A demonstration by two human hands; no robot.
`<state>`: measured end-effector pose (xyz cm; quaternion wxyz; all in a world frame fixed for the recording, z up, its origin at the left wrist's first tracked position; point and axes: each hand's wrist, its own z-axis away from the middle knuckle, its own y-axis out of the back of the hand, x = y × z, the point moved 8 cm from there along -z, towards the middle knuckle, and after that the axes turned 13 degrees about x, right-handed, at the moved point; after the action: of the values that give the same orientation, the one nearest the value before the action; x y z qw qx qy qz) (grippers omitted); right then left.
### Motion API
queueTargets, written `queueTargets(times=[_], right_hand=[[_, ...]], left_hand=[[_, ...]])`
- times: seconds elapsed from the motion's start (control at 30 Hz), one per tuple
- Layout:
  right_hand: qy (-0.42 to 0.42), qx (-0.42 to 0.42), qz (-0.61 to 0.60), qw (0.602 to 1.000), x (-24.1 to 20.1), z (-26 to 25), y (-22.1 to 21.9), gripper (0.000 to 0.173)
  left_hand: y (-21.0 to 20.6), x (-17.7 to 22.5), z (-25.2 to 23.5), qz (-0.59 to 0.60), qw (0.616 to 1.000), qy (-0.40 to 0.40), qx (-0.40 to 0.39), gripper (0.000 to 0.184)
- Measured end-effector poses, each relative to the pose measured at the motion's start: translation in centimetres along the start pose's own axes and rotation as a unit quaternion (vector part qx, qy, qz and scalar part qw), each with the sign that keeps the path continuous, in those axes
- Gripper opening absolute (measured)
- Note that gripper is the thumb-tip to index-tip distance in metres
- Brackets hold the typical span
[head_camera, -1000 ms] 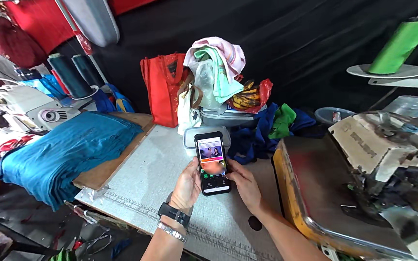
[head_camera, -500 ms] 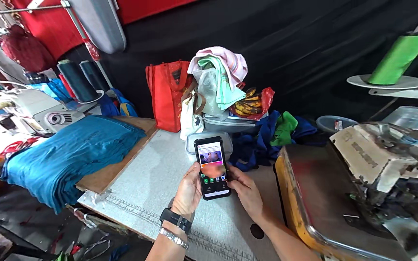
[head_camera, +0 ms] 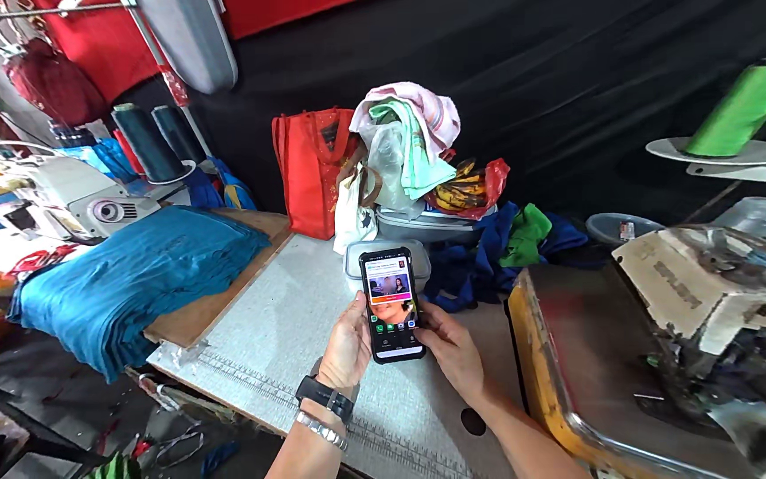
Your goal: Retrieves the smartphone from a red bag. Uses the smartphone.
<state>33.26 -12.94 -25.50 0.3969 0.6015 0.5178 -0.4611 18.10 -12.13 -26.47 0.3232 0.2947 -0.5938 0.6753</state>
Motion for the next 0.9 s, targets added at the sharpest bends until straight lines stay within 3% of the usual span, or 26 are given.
queueTargets(times=[0.33,0.9], right_hand=[[-0.038,0.02,-0.032,0.999,0.08,0.12,0.26,0.042],[-0.039,0.027,0.003,0.999,0.35,0.06,0.46,0.041]], left_hand=[[-0.22,-0.1,-0.1,0.004,1.0,0.003,-0.027,0.059],[0.12,-0.16,0.11,-0.051,0.998,0.005,0.028,0.051]])
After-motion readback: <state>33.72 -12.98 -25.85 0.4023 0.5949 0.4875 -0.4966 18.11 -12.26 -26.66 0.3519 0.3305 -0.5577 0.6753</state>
